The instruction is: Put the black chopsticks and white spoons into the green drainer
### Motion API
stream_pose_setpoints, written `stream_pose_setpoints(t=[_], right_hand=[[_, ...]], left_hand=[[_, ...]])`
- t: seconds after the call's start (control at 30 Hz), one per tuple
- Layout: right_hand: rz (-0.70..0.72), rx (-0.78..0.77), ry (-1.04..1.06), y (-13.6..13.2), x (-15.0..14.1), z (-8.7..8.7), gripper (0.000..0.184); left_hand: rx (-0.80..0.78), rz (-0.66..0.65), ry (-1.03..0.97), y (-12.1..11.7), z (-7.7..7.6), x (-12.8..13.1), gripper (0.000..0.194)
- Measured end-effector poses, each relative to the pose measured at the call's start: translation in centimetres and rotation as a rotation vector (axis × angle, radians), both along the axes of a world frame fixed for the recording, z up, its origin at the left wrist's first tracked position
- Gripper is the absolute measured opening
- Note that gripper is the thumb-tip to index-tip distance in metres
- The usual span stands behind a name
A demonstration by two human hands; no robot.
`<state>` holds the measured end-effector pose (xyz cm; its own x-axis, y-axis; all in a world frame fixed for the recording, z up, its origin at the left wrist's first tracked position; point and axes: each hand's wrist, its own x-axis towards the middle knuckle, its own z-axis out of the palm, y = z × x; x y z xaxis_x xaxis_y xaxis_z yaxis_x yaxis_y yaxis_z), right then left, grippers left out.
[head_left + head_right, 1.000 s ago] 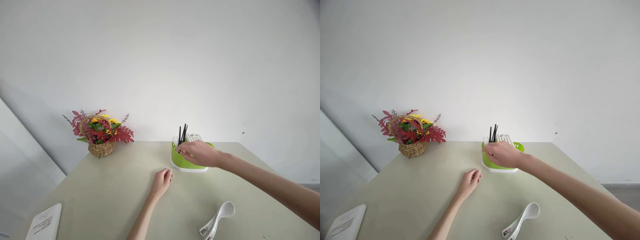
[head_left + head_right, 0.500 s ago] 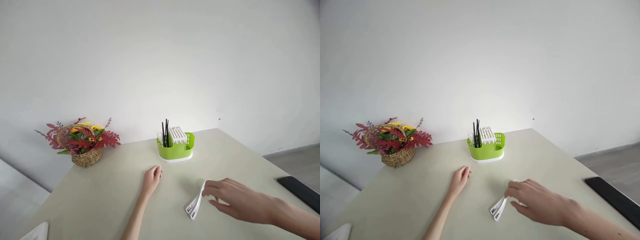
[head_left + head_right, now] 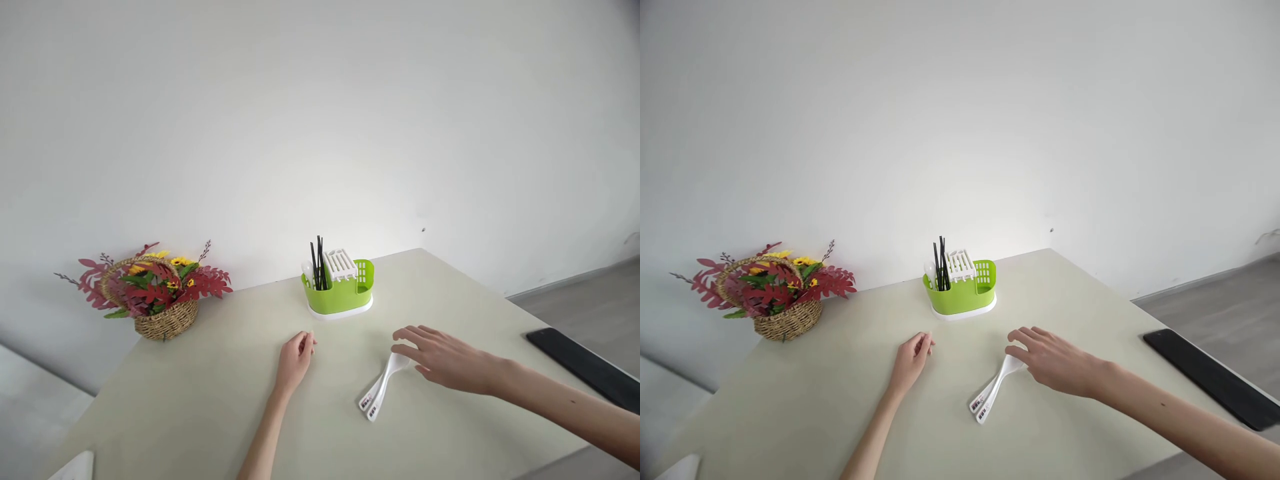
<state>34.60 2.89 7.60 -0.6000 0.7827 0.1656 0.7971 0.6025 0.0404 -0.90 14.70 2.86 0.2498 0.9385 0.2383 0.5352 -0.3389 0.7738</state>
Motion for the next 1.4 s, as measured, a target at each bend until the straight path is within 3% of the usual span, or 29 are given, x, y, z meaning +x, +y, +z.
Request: stream_pose_setpoints(t=[0.27, 0.6, 1.03, 1.4], right_hand=[[0.036, -0.01, -0.017, 0.7, -1.4, -1.3, 0.067], [0.072, 0.125, -0.03, 1.8, -0.9, -3.3, 0.055], [0.175, 0.197, 0.086, 2.2, -1.0, -3.5, 0.048], [0.22, 0.157, 0.133, 1.8, -1.1, -3.2, 0.046]], left_hand=[[0.012, 0.001, 0.017, -0.4, -0.1, -0.1, 0.049], [0.008, -0.003, 0.026, -0.5, 0.0, -0.1, 0.048], [0.009, -0.015, 0.029, -0.4, -0.3, -0.2, 0.046], [0.01, -0.009, 0.034, -0.6, -0.2, -0.1, 0.045]])
